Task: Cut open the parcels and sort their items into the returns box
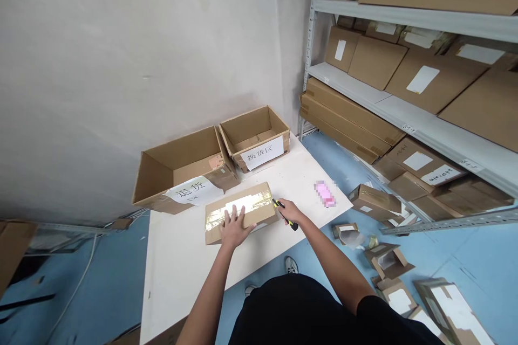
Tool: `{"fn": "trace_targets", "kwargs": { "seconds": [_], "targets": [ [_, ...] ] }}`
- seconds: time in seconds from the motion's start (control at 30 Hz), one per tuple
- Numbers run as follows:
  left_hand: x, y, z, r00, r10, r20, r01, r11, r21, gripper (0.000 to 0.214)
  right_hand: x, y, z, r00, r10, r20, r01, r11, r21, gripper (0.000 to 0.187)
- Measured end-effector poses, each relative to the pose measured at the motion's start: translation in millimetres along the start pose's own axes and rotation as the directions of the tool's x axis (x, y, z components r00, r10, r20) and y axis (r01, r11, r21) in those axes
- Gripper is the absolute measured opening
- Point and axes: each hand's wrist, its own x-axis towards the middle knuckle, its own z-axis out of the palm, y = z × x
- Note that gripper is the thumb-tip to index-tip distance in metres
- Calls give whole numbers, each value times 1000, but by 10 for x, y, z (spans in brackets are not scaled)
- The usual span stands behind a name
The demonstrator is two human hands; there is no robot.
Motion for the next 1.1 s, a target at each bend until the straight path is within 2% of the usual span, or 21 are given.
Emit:
{"fn": "trace_targets", "kwargs": {
  "seconds": [0.1,0.2,0.3,0.37,0.43,0.53,0.6,0.7,0.83,0.93,1.03,1.1],
  "targets": [
    [-35,-20,21,1000,-1,-25,1,1000,-16,92,-29,187,129,992,-6,-124,20,994,109,32],
    [-69,-54,37,999,0,-45,-1,1000,-29,93,-41,402,315,951,48,-304,26,971,236,47],
    [-93,-121,43,999,11,-53,-13,1000,-28,93,-73,539,395,931,12,-365,77,970,229,52],
    [-102,-176,38,999,35,-39,-36,999,-26,92,-111,587,331,919,-56,-391,112,986,121,52],
    [-106,-225,23,998,52,-28,-53,998,-25,92,-156,634,189,883,-113,-455,126,992,-1,50],
    [-105,-282,-10,999,31,-35,-31,999,-25,93,-207,762,-47,831,-80,-550,89,996,-10,46],
    [-106,-325,-33,999,-6,-37,6,1000,-25,94,-203,889,-136,839,50,-542,17,993,118,42],
    [-125,-429,-51,997,-67,-37,67,998,-21,94,-112,1086,-123,868,240,-434,-119,951,286,33],
    [-216,-633,-31,988,-153,-36,152,988,-31,95,155,1248,-6,881,261,-395,-174,954,244,28],
    [-330,-776,3,976,-215,-28,214,976,-43,97,367,1283,-1,869,278,-408,-212,956,201,44],
    [-436,-865,32,974,-228,-11,227,973,-46,96,487,1276,-20,813,304,-496,-266,953,147,69],
    [-468,-906,32,977,-212,-6,211,976,-52,87,506,1234,80,788,281,-548,-273,957,99,77]
  ]
}}
